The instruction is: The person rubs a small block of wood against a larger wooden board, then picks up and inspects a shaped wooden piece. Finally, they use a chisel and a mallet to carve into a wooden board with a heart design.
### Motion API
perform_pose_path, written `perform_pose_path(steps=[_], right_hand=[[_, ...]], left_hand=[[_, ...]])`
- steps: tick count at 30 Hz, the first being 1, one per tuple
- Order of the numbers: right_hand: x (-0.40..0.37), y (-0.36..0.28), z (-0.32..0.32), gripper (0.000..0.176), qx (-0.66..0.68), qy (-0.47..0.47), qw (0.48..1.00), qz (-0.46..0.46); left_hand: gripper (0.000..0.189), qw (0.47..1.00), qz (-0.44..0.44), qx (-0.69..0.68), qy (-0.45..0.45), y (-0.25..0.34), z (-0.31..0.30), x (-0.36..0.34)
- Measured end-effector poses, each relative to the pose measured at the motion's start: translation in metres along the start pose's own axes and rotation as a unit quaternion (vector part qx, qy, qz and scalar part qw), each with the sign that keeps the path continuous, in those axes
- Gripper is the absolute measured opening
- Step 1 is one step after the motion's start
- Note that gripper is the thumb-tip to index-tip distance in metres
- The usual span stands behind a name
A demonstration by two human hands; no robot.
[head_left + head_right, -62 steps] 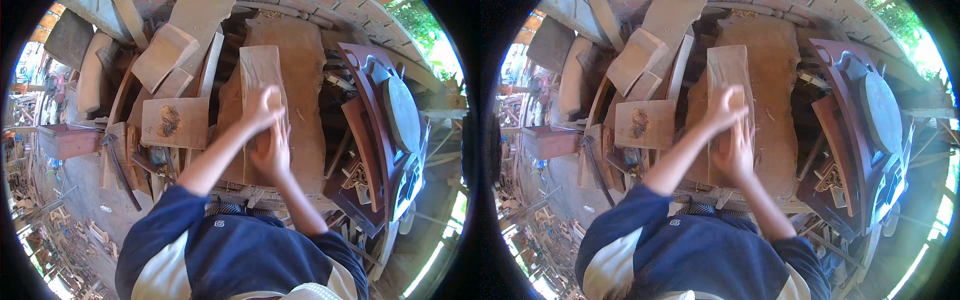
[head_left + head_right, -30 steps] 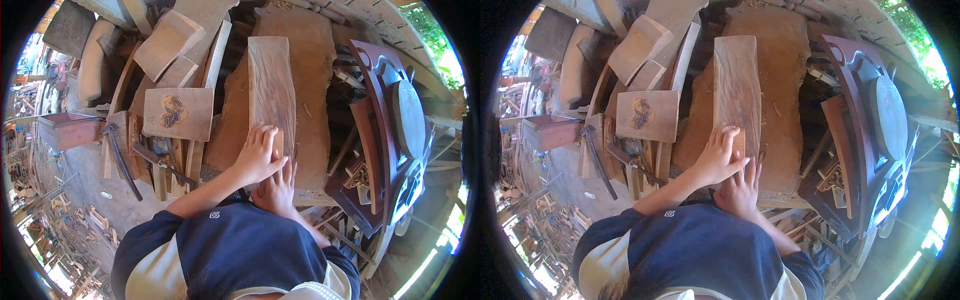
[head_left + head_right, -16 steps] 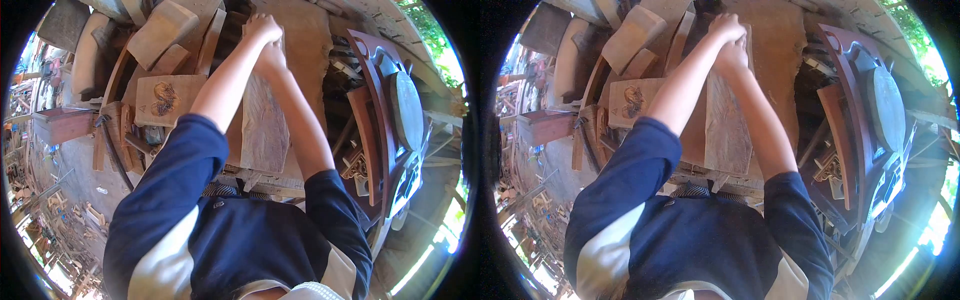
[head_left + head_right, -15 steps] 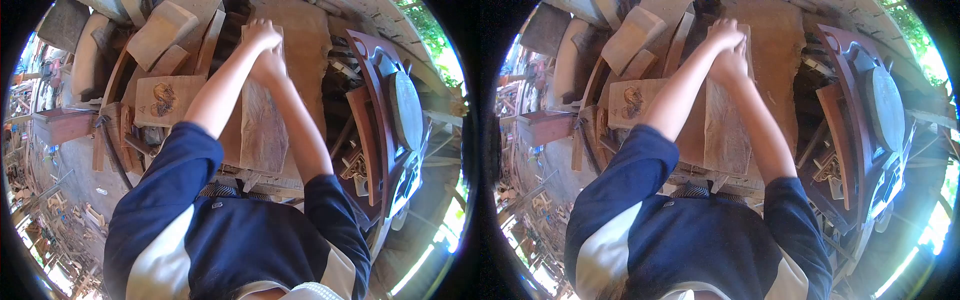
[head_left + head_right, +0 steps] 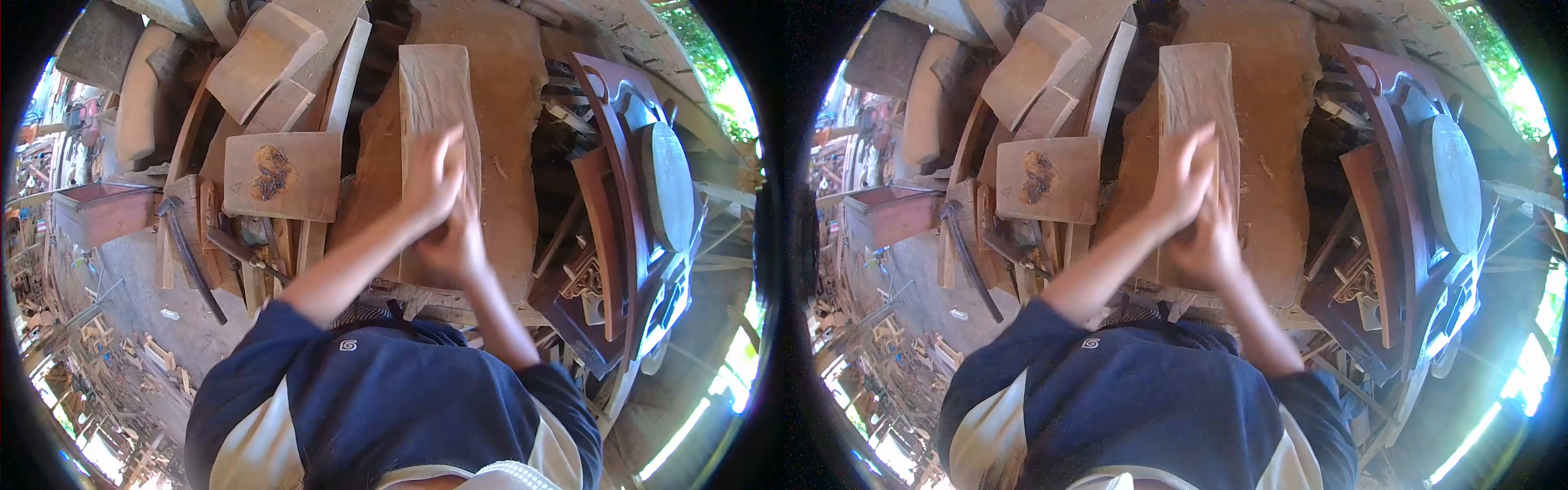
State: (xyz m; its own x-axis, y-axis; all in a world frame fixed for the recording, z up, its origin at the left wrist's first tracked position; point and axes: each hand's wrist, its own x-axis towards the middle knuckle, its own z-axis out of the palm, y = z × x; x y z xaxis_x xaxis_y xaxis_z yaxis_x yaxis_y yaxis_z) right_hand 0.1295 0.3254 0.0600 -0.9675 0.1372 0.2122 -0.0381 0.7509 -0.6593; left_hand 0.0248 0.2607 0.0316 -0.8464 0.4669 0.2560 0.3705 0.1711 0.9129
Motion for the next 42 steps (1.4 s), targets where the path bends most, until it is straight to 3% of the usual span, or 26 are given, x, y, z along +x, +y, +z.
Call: perform_pose_path(steps=[1,3,4,5,6,8,9,11,12,13,14,15,17,22,24,27,28,29,30,33,37,38,39,40,41,42], right_hand=[[0.032,0.02,0.01,0.067,0.204,-0.006,0.976,0.081],[0.104,0.043,0.021,0.057,0.143,0.097,0.982,0.079],[0.137,0.045,0.013,0.056,0.094,0.05,0.983,0.147],[0.158,0.068,0.024,0.058,0.04,0.093,0.992,0.08],[0.176,0.076,0.021,0.059,0.003,0.046,0.995,0.091],[0.182,0.074,0.02,0.058,-0.022,0.051,0.994,0.093],[0.172,0.07,0.018,0.058,-0.022,0.05,0.994,0.096],[0.14,0.054,0.01,0.057,0.047,0.04,0.992,0.109],[0.113,0.045,0.011,0.063,0.087,0.055,0.993,0.063],[0.079,0.039,0.02,0.07,0.078,0.061,0.994,0.053],[0.039,0.026,0.026,0.076,0.086,0.037,0.992,0.083],[-0.001,-0.002,0.016,0.075,-0.012,0.036,0.999,0.033],[-0.07,-0.04,0.007,0.074,0.077,0.001,0.995,0.064],[-0.11,-0.054,-0.003,0.074,0.132,-0.07,0.986,0.068],[-0.069,-0.04,0.0,0.073,0.178,-0.012,0.981,0.075],[0.036,0.017,0.014,0.045,0.162,0.02,0.982,0.092],[0.077,0.039,0.023,0.045,0.156,0.074,0.98,0.098],[0.119,0.052,0.019,0.051,0.139,0.037,0.978,0.153],[0.151,0.078,0.023,0.051,0.111,0.027,0.983,0.146],[0.183,0.092,0.017,0.055,0.096,0.04,0.987,0.119],[0.121,0.057,0.012,0.065,0.115,0.006,0.978,0.174],[0.088,0.051,0.019,0.059,0.122,0.053,0.988,0.075],[0.054,0.031,0.017,0.059,0.157,0.026,0.983,0.095],[0.013,0.016,0.016,0.059,0.084,0.021,0.993,0.08],[-0.025,-0.003,0.017,0.064,0.174,-0.025,0.974,0.143],[-0.057,-0.022,0.013,0.067,0.154,-0.008,0.982,0.113]], left_hand=[[0.049,1.0,-0.023,-0.013,0.007,-0.019,0.01,0.038],[0.045,0.993,-0.066,0.098,-0.018,-0.047,0.018,0.124],[0.042,0.997,-0.057,0.046,-0.036,-0.092,0.034,0.171],[0.038,0.992,-0.087,0.037,-0.078,-0.105,0.031,0.206],[0.035,0.986,-0.117,0.027,-0.119,-0.112,0.028,0.227],[0.03,0.978,-0.18,-0.088,-0.048,-0.111,0.026,0.225],[0.028,0.988,-0.144,-0.061,-0.013,-0.107,0.03,0.217],[0.028,0.998,-0.046,0.017,-0.047,-0.123,0.037,0.186],[0.026,0.994,-0.091,0.055,-0.02,-0.067,0.019,0.142],[0.029,0.995,-0.088,0.034,0.005,-0.065,0.023,0.105],[0.029,0.997,-0.07,0.012,0.02,-0.057,0.025,0.056],[0.032,0.999,-0.012,-0.018,0.033,-0.032,0.013,0.007],[0.036,1.0,-0.022,0.021,-0.002,0.023,-0.012,-0.07],[0.05,0.994,-0.049,0.095,-0.006,0.061,-0.024,-0.112],[0.054,0.996,-0.059,0.072,-0.01,0.036,-0.015,-0.074],[0.05,0.996,-0.028,0.078,0.032,-0.03,0.013,0.046],[0.048,0.992,-0.091,0.081,-0.018,-0.044,0.015,0.097],[0.049,0.987,-0.132,0.022,-0.089,-0.058,0.013,0.148],[0.05,0.992,-0.111,0.042,-0.035,-0.101,0.033,0.19],[0.049,0.988,-0.094,0.118,-0.032,-0.091,0.025,0.222],[0.045,0.992,-0.085,0.074,-0.05,-0.058,0.012,0.153],[0.047,0.985,-0.14,0.07,-0.069,-0.038,0.007,0.119],[0.048,0.993,-0.06,0.089,-0.039,-0.029,0.004,0.08],[0.048,0.994,-0.094,0.042,-0.037,-0.012,0.001,0.038],[0.047,0.996,-0.048,0.068,-0.035,0.005,-0.005,-0.001],[0.048,0.999,-0.016,0.034,-0.007,0.015,-0.006,-0.041]])
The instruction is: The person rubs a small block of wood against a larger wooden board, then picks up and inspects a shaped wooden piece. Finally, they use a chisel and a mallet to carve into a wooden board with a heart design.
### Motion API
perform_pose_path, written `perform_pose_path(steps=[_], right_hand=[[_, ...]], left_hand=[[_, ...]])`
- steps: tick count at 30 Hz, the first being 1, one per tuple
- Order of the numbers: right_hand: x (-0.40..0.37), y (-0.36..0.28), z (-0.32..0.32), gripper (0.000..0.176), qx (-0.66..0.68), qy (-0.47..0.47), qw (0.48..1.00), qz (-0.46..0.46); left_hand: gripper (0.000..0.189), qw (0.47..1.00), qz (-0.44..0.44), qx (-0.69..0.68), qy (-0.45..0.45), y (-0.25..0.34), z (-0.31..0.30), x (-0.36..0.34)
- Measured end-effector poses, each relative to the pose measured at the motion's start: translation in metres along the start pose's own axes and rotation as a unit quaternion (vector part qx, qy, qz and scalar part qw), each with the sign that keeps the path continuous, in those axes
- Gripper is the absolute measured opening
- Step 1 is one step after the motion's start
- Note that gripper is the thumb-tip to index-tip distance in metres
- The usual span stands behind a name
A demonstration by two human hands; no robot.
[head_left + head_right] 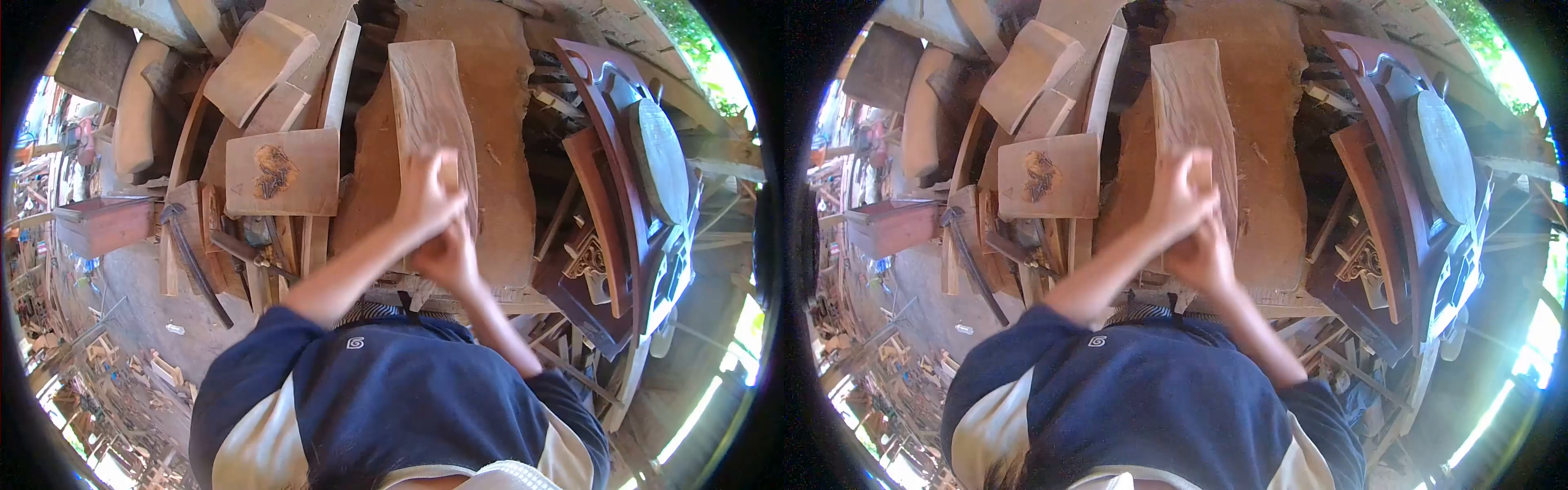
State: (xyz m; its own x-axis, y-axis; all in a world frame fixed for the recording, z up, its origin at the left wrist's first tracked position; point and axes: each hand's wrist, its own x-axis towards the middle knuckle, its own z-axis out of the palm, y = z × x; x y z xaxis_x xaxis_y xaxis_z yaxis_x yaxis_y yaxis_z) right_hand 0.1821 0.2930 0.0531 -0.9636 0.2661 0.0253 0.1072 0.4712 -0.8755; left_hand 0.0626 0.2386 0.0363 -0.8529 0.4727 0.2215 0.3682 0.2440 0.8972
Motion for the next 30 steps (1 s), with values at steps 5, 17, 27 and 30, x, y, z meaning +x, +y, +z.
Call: perform_pose_path(steps=[5,17,27,30], right_hand=[[-0.042,-0.021,-0.012,0.071,-0.021,-0.049,0.998,-0.01],[0.276,0.056,-0.027,0.055,-0.083,0.022,0.996,0.017],[-0.031,-0.014,-0.002,0.067,-0.024,0.007,1.0,0.006],[-0.048,-0.03,-0.011,0.07,-0.033,-0.059,0.998,0.004]], left_hand=[[0.047,0.998,-0.052,0.036,0.006,0.034,-0.015,-0.059],[0.035,0.984,-0.163,0.059,-0.05,-0.064,0.014,0.269],[0.044,0.999,-0.026,0.0,-0.026,0.017,-0.008,-0.032],[0.045,0.999,-0.046,0.01,-0.022,0.031,-0.018,-0.057]])
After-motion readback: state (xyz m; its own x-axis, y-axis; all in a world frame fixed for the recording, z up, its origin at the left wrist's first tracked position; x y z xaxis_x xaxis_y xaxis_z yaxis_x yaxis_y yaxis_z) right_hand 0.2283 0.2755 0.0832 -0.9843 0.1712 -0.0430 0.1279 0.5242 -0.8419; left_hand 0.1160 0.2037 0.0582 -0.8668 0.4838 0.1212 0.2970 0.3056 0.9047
